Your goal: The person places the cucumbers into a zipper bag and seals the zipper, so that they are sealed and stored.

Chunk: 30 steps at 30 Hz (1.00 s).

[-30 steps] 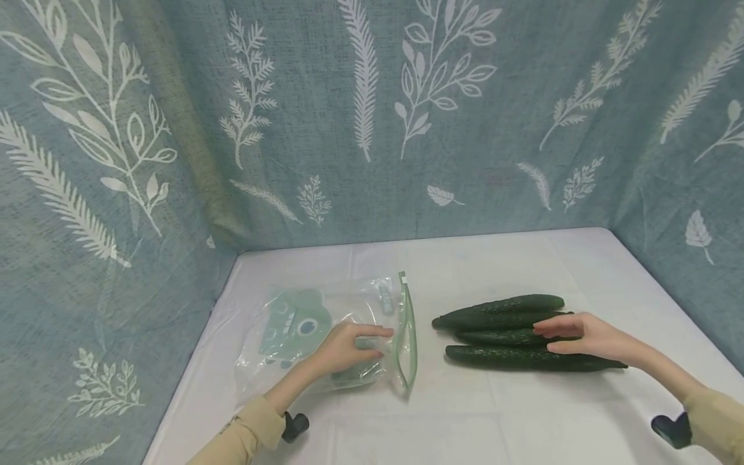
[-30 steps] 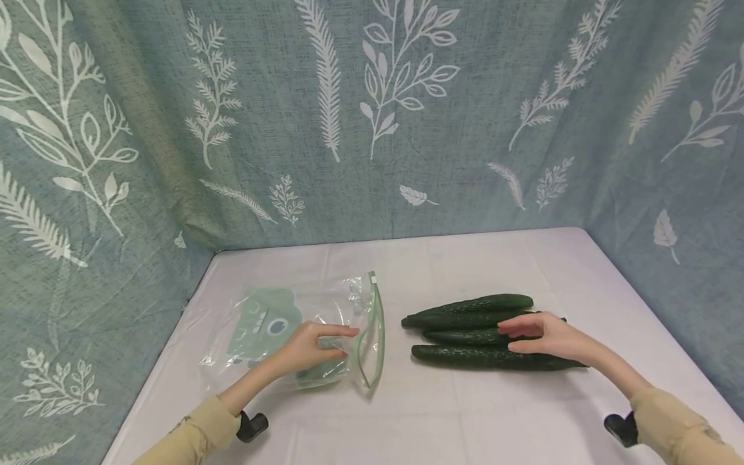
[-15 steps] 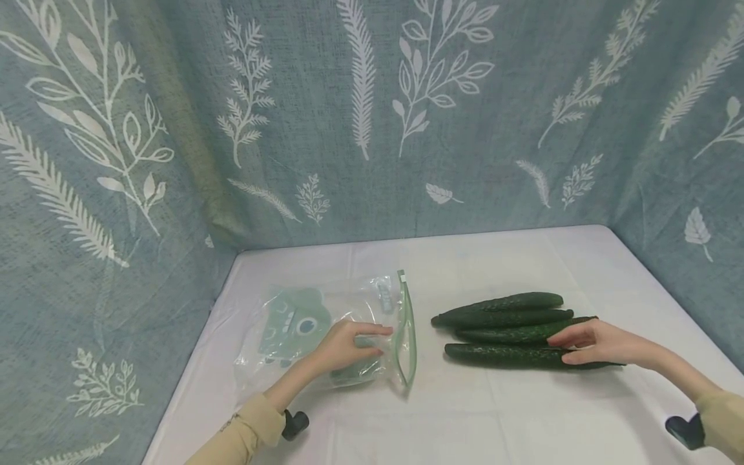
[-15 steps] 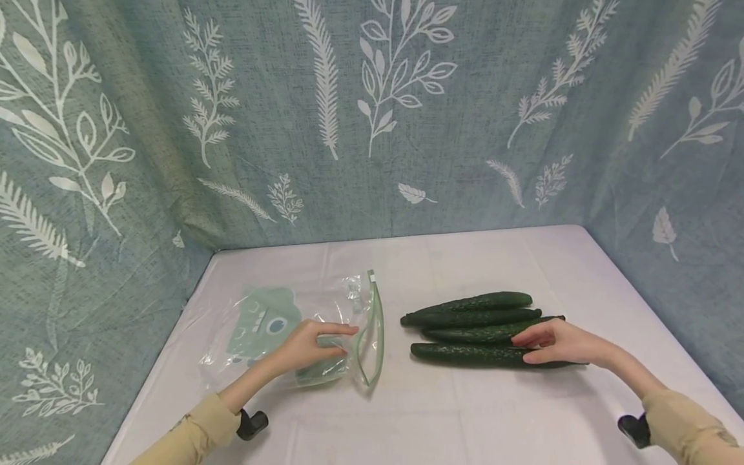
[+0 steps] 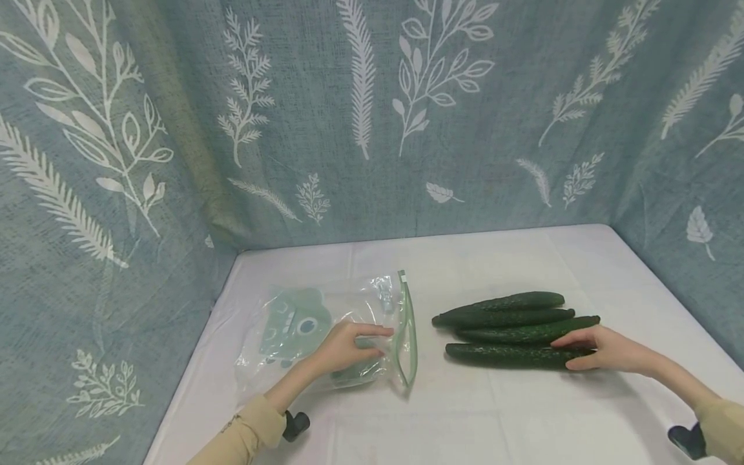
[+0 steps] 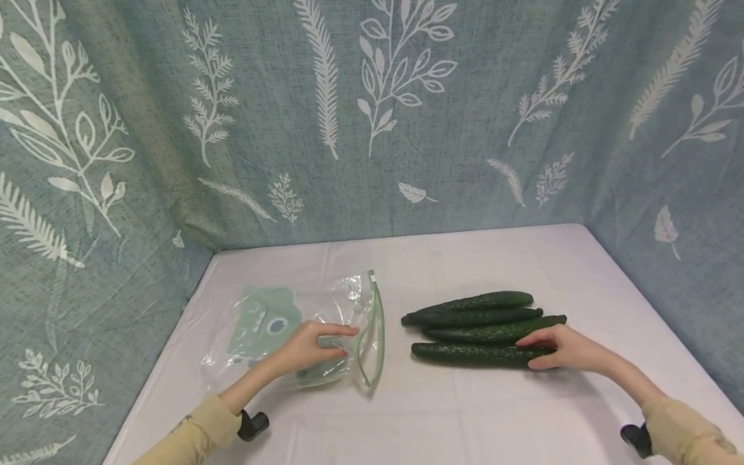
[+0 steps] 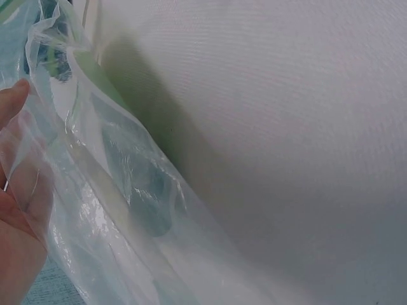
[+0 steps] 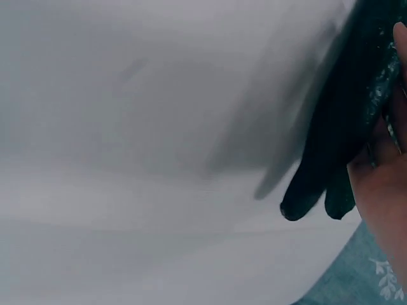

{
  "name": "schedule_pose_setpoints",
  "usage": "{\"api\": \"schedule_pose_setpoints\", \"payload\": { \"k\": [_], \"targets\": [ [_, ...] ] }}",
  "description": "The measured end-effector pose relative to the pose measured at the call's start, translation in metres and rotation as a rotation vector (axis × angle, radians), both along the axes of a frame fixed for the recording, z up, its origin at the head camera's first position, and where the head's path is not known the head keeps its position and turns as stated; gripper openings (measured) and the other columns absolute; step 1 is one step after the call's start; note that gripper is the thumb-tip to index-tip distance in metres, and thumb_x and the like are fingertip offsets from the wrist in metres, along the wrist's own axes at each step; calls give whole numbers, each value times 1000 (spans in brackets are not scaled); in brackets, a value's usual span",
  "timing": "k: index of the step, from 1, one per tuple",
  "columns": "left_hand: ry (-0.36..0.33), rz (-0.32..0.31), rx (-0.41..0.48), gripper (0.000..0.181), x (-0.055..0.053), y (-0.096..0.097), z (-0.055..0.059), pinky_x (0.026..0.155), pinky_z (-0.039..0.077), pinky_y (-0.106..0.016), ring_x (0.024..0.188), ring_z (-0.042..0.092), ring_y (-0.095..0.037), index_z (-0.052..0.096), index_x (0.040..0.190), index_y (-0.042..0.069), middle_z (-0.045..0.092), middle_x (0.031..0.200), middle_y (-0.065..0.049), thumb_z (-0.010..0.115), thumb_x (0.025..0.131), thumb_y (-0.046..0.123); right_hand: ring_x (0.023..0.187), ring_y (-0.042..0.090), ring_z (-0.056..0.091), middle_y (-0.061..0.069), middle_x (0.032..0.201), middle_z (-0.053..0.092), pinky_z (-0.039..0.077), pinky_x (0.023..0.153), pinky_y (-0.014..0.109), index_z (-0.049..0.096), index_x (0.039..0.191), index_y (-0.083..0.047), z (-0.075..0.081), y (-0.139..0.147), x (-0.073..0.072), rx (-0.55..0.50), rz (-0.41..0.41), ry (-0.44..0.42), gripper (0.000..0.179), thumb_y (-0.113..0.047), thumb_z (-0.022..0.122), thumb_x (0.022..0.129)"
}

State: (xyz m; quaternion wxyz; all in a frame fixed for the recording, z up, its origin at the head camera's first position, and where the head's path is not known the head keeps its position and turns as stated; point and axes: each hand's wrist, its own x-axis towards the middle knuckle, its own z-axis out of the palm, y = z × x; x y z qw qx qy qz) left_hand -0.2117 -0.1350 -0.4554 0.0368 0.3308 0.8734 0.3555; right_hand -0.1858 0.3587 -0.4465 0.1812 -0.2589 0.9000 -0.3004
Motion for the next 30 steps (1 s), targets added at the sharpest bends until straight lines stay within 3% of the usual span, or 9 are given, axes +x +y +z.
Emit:
{"api": "schedule_pose_setpoints", "payload": {
  "k": [5, 8, 11, 13, 23, 30],
  "targets": [
    [-7, -1, -4, 37, 0, 0, 0, 94, 53, -35, 110, 65, -19, 69, 117, 18, 69, 117, 3, 75, 80, 17, 105, 28, 62, 19, 117, 65, 56, 79, 36, 65, 116, -5, -7, 2, 7, 83, -68, 58, 50, -37, 74, 79],
    [-12, -5, -5, 37, 1, 0, 0, 94, 53, -36, 110, 65, -19, 68, 117, 18, 69, 117, 3, 74, 80, 17, 104, 14, 63, 18, 116, 66, 56, 79, 29, 66, 116, -6, -11, 2, 9, 72, -87, 80, 51, -37, 76, 77],
    [-15, -5, -6, 38, 1, 0, 0, 95, 53, -36, 111, 65, -20, 68, 117, 18, 68, 118, 3, 74, 80, 17, 103, -5, 56, 18, 116, 66, 52, 79, 21, 66, 115, -7, -14, 4, 9, 54, -91, 87, 50, -36, 76, 76],
    [-21, -2, -6, 38, 1, 0, 0, 95, 53, -37, 111, 65, -19, 68, 117, 18, 68, 118, 3, 74, 80, 18, 103, -11, 52, 18, 116, 66, 51, 78, 20, 66, 115, -7, -14, 5, 9, 48, -91, 91, 49, -36, 76, 77],
    [-28, 1, -7, 38, 2, 1, 0, 95, 53, -36, 111, 64, -19, 69, 117, 19, 69, 117, 3, 75, 80, 17, 101, -12, 51, 18, 115, 66, 51, 77, 19, 66, 115, -8, -16, 3, 11, 29, -110, 109, 48, -34, 77, 76],
    [-25, 3, -14, 37, 1, 1, 1, 95, 53, -36, 111, 64, -19, 69, 116, 19, 68, 118, 4, 75, 80, 17, 103, -5, 55, 13, 114, 67, 55, 80, 30, 67, 114, -11, -19, 1, 14, 46, -147, 132, 50, -36, 79, 73]
  ]
}}
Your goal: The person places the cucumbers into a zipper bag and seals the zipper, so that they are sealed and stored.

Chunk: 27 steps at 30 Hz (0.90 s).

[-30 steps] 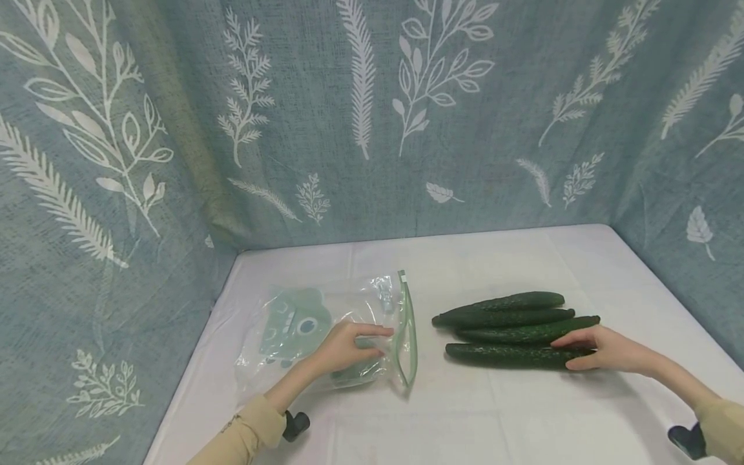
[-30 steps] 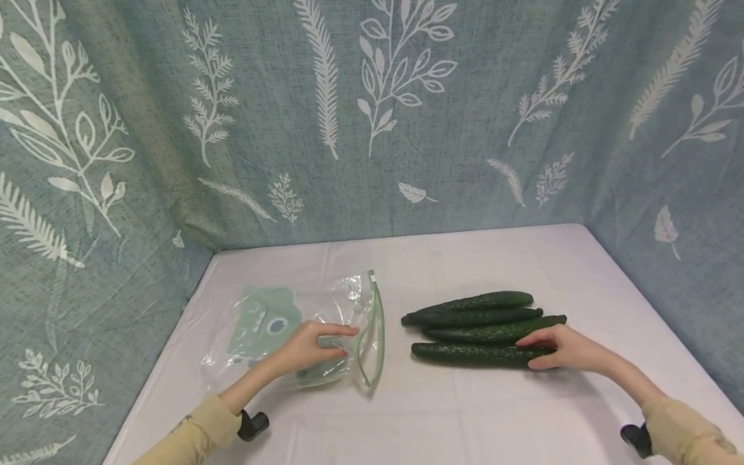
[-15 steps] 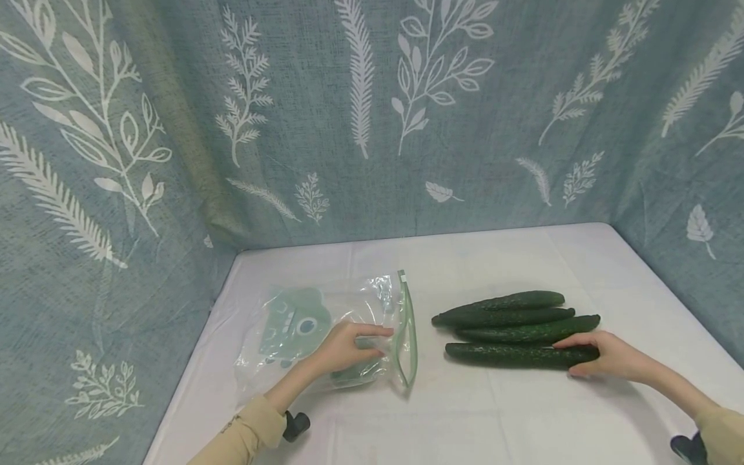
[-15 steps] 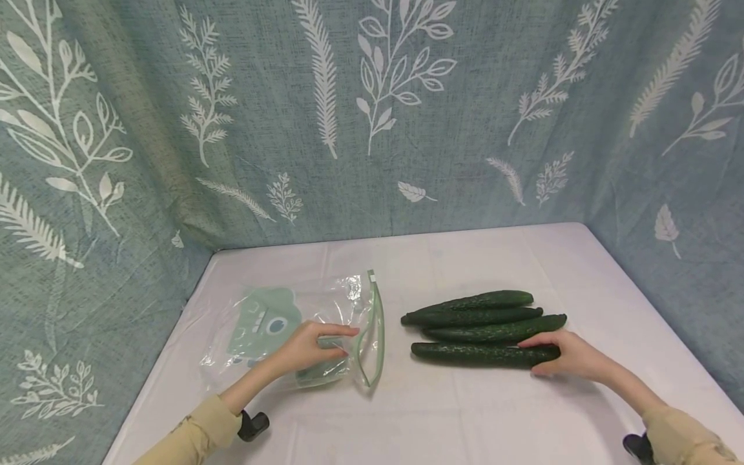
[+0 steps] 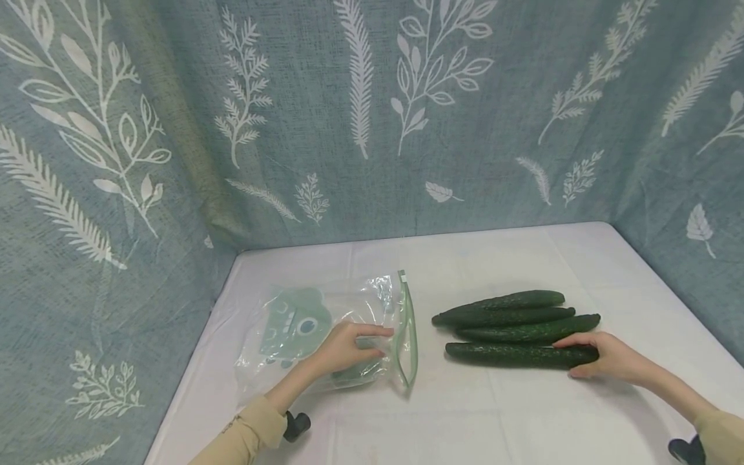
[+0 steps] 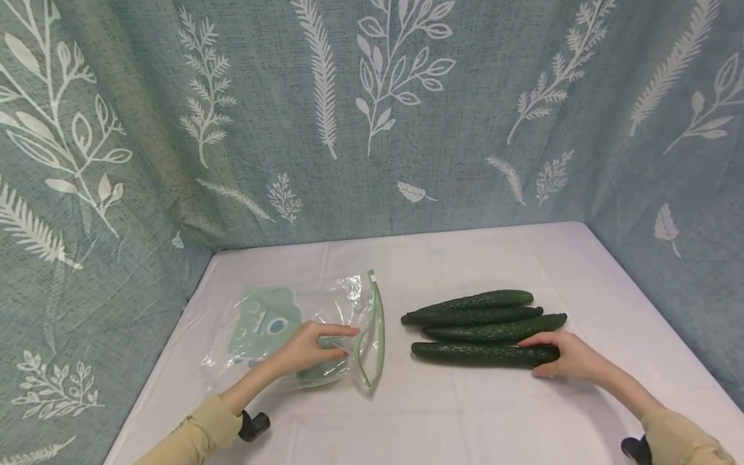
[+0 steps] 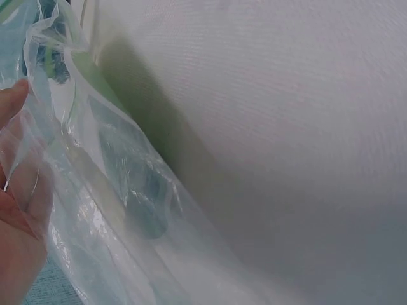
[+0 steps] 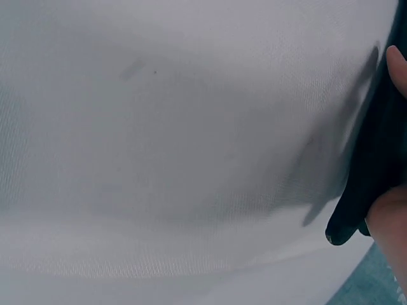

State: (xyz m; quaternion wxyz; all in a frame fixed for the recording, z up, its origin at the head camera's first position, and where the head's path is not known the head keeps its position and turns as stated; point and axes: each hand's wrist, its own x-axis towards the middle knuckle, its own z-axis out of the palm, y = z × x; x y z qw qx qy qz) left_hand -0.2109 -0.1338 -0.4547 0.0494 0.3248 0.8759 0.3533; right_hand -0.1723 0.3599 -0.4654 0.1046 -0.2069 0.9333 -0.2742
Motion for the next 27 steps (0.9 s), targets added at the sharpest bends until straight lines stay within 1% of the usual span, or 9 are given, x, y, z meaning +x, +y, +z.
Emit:
{"api": "schedule_pose_setpoints", "payload": {
  "k": [3, 7, 9, 11, 13, 17, 21, 27],
  "targets": [
    [-3, -1, 0, 38, 0, 0, 1, 95, 53, -38, 111, 64, -19, 68, 117, 19, 68, 118, 3, 74, 80, 17, 103, -3, 56, 13, 114, 67, 55, 81, 30, 67, 113, -11, 1, -1, 1, 2, -19, -10, 50, -36, 79, 72],
    [-5, 0, -1, 38, 1, -1, 1, 96, 52, -38, 112, 64, -20, 68, 117, 20, 68, 118, 3, 74, 80, 17, 103, 3, 59, 14, 115, 67, 53, 80, 26, 67, 114, -10, 2, -3, 3, 7, -38, -23, 50, -35, 79, 72],
    [-7, 0, 0, 38, 1, -1, 0, 96, 52, -38, 112, 64, -19, 68, 117, 20, 68, 119, 3, 75, 80, 17, 103, 4, 59, 15, 115, 67, 53, 79, 24, 67, 114, -10, 3, -3, 3, 8, -46, -30, 51, -35, 79, 72],
    [-6, 0, 3, 38, 1, -1, 0, 96, 52, -37, 112, 64, -19, 68, 117, 20, 68, 119, 3, 75, 80, 18, 102, 2, 59, 16, 115, 67, 53, 77, 23, 67, 114, -8, 3, -3, 4, 3, -38, -30, 51, -35, 79, 73],
    [-10, 2, 8, 39, 1, -1, 0, 96, 52, -37, 112, 64, -19, 68, 118, 19, 68, 119, 4, 75, 80, 18, 100, -5, 55, 17, 115, 67, 51, 76, 20, 67, 114, -8, 2, -2, 3, -9, -35, -34, 51, -34, 79, 73],
    [-11, 12, 13, 40, 1, -1, 0, 96, 53, -37, 112, 64, -19, 68, 118, 20, 68, 119, 4, 75, 79, 19, 98, -13, 51, 20, 113, 67, 51, 73, 18, 66, 114, -4, -1, 0, 2, -55, -10, -32, 49, -29, 79, 74],
    [-5, 15, 18, 40, 2, -2, 1, 95, 53, -36, 112, 64, -19, 68, 118, 20, 68, 118, 4, 76, 79, 19, 97, -14, 51, 22, 112, 66, 51, 71, 18, 66, 114, -2, -2, 0, 2, -76, 4, -30, 49, -28, 78, 75],
    [-3, 11, 18, 39, 3, -2, 2, 95, 53, -35, 112, 64, -19, 68, 117, 19, 68, 119, 4, 75, 79, 18, 97, -13, 52, 22, 112, 67, 51, 73, 18, 66, 114, -2, -2, 0, 2, -56, -11, -32, 50, -29, 78, 75]
  ]
}}
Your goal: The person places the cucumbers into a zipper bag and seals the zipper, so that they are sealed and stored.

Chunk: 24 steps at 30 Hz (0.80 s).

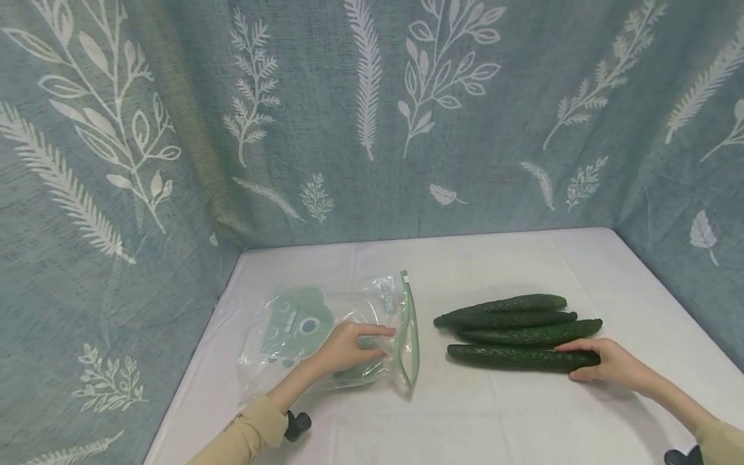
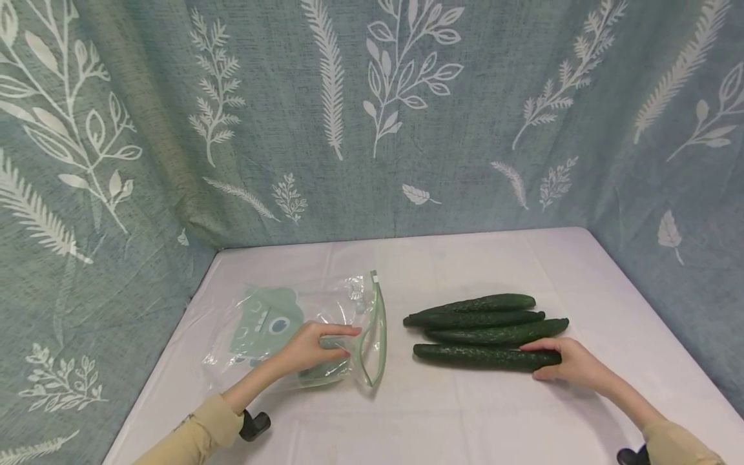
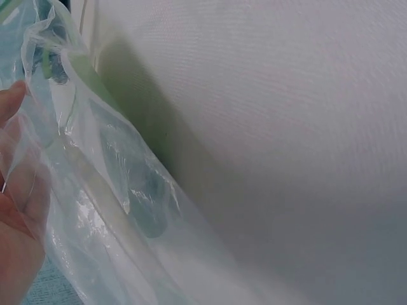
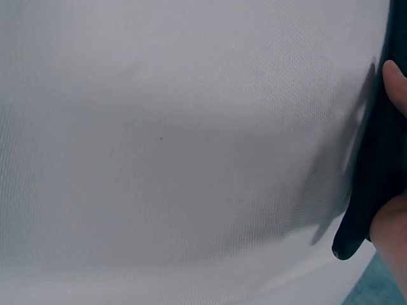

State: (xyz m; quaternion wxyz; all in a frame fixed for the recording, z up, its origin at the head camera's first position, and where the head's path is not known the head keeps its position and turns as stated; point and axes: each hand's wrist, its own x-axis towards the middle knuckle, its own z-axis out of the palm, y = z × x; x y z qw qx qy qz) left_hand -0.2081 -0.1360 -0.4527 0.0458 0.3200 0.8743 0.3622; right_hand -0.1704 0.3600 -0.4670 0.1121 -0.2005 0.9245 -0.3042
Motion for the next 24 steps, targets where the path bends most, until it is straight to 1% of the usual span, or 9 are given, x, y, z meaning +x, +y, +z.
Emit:
{"api": "schedule_pose_setpoints", "payload": {
  "k": [3, 7, 10, 14, 17, 18, 21, 23, 24],
  "targets": [
    [-10, 3, -4, 38, 0, 0, 1, 97, 52, -37, 113, 63, -19, 68, 117, 20, 67, 120, 4, 75, 79, 18, 96, -14, 51, 22, 112, 67, 51, 73, 18, 66, 115, -1, -1, 0, 0, 5, -11, -12, 51, -30, 79, 74],
    [-18, 7, -6, 38, 1, 0, 2, 97, 51, -40, 114, 63, -20, 68, 117, 21, 67, 121, 4, 75, 79, 19, 85, -12, 52, 26, 113, 65, 47, 64, 17, 63, 117, 3, 0, 0, 0, -36, -6, -51, 52, -26, 78, 76],
    [-15, 6, -3, 38, 1, -1, 2, 97, 52, -40, 113, 63, -20, 68, 117, 21, 67, 120, 4, 75, 80, 19, 70, -7, 51, 29, 113, 63, 43, 57, 19, 61, 118, 6, 2, -1, 0, -77, -4, -82, 52, -22, 77, 77],
    [-5, 3, -1, 39, 0, -1, 1, 96, 52, -38, 113, 64, -19, 68, 117, 21, 67, 120, 5, 75, 79, 19, 64, -4, 51, 26, 113, 64, 45, 55, 20, 60, 119, 6, 5, -1, 1, -100, -9, -94, 53, -23, 76, 78],
    [0, 2, -2, 39, 0, -1, 1, 96, 52, -38, 113, 64, -19, 68, 117, 21, 67, 120, 4, 75, 79, 18, 68, -4, 54, 10, 114, 68, 48, 57, 21, 59, 120, 6, 6, 0, 1, -110, -17, -109, 55, -25, 76, 78],
    [0, 1, -3, 39, 0, -1, 1, 97, 52, -38, 113, 64, -20, 68, 117, 20, 67, 120, 4, 75, 79, 18, 66, -3, 54, 5, 113, 68, 48, 57, 21, 59, 121, 7, 7, 0, 1, -121, -23, -121, 55, -25, 75, 78],
    [0, 3, -3, 39, 0, -1, 2, 97, 52, -39, 112, 64, -20, 68, 117, 20, 67, 120, 4, 75, 79, 18, 68, -4, 55, 5, 113, 68, 49, 58, 21, 58, 121, 7, 8, 0, 1, -127, -21, -122, 55, -24, 75, 79],
    [0, 4, -4, 39, 0, 0, 2, 96, 52, -38, 112, 64, -20, 68, 117, 19, 67, 120, 4, 75, 79, 18, 69, -4, 56, 15, 114, 67, 50, 58, 21, 58, 121, 8, 9, 0, 1, -136, -19, -119, 54, -23, 74, 80],
    [0, 5, -6, 39, 0, 0, 3, 96, 52, -38, 112, 64, -20, 68, 117, 19, 68, 120, 4, 75, 79, 18, 69, -4, 56, 10, 113, 68, 50, 58, 21, 58, 121, 8, 9, 0, 1, -142, -22, -126, 54, -22, 74, 80]
  ]
}}
